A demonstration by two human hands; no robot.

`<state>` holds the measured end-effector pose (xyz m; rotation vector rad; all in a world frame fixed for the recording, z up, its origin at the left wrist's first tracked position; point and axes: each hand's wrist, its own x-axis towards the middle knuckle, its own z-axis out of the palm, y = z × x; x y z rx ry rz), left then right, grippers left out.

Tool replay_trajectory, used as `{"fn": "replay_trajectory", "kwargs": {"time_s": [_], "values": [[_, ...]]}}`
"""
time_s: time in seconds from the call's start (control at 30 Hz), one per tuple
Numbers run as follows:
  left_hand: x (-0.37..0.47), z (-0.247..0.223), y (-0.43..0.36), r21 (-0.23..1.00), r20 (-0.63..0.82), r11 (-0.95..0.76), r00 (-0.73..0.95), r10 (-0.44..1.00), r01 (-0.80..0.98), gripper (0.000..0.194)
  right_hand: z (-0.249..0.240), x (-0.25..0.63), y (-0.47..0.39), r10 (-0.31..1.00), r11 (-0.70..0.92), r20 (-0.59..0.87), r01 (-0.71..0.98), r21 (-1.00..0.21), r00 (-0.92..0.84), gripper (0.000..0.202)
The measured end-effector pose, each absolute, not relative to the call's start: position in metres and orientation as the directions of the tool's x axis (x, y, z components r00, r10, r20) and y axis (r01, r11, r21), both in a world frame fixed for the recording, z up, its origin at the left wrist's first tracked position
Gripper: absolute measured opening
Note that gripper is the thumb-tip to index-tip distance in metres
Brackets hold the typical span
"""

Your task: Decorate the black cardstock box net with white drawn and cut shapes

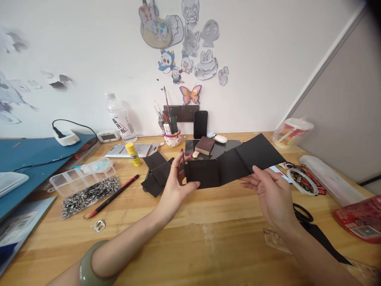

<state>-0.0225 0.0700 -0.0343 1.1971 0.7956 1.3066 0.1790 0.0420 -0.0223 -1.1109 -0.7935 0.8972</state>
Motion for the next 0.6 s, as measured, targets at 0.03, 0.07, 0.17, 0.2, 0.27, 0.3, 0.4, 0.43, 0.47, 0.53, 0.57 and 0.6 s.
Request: {"fn": "replay_trajectory", "kwargs": {"time_s": [0.03,0.07,0.17,0.2,0.27,0.3,0.4,0.43,0.47,0.53,0.57,0.6], "values": [[-0.023,-0.034,0.07,0.946,0.154,-0.102,0.151,0.976,-0.307,0.071,-0.022,0.179,0.043,0.895,0.198,0.082,-0.226,-0.954,0.438,0.027],[-0.024,-0.034,0.07,0.942,0.122,-0.068,0.149,0.981,-0.328,0.068,-0.021,0.18,0.044,0.892,0.207,0.072,-0.261,-0.943,0.446,0.025],[-0.028,-0.032,0.069,0.928,0.076,-0.016,0.147,0.986,-0.371,0.061,-0.021,0.186,0.048,0.888,0.216,0.036,-0.348,-0.912,0.459,0.022],[-0.028,-0.031,0.069,0.922,0.079,-0.016,0.147,0.986,-0.386,0.06,-0.022,0.189,0.05,0.89,0.209,0.023,-0.362,-0.908,0.456,0.02],[-0.029,-0.03,0.069,0.905,0.079,-0.005,0.157,0.984,-0.426,0.06,-0.024,0.195,0.053,0.896,0.177,-0.01,-0.38,-0.908,0.443,0.015],[-0.03,-0.029,0.07,0.893,0.075,0.006,0.161,0.984,-0.45,0.06,-0.026,0.198,0.055,0.899,0.156,-0.031,-0.385,-0.91,0.437,0.011],[-0.03,-0.027,0.07,0.857,0.068,0.019,0.15,0.986,-0.514,0.06,-0.031,0.203,0.059,0.903,0.077,-0.088,-0.361,-0.93,0.42,0.005],[-0.03,-0.026,0.07,0.85,0.075,0.008,0.137,0.988,-0.526,0.061,-0.032,0.204,0.06,0.904,0.052,-0.1,-0.337,-0.94,0.417,0.007],[-0.031,-0.025,0.07,0.848,0.084,-0.007,0.122,0.989,-0.53,0.063,-0.033,0.205,0.061,0.902,0.032,-0.104,-0.305,-0.952,0.419,0.01],[-0.032,-0.023,0.07,0.855,0.102,-0.033,0.107,0.989,-0.517,0.066,-0.033,0.206,0.061,0.895,0.025,-0.077,-0.223,-0.975,0.439,0.016],[-0.033,-0.023,0.071,0.861,0.115,-0.043,0.112,0.987,-0.507,0.067,-0.032,0.206,0.06,0.883,0.049,-0.032,-0.159,-0.986,0.469,0.021],[-0.034,-0.022,0.071,0.866,0.131,-0.054,0.121,0.984,-0.496,0.067,-0.03,0.207,0.059,0.866,0.086,0.034,-0.082,-0.993,0.498,0.028]]}}
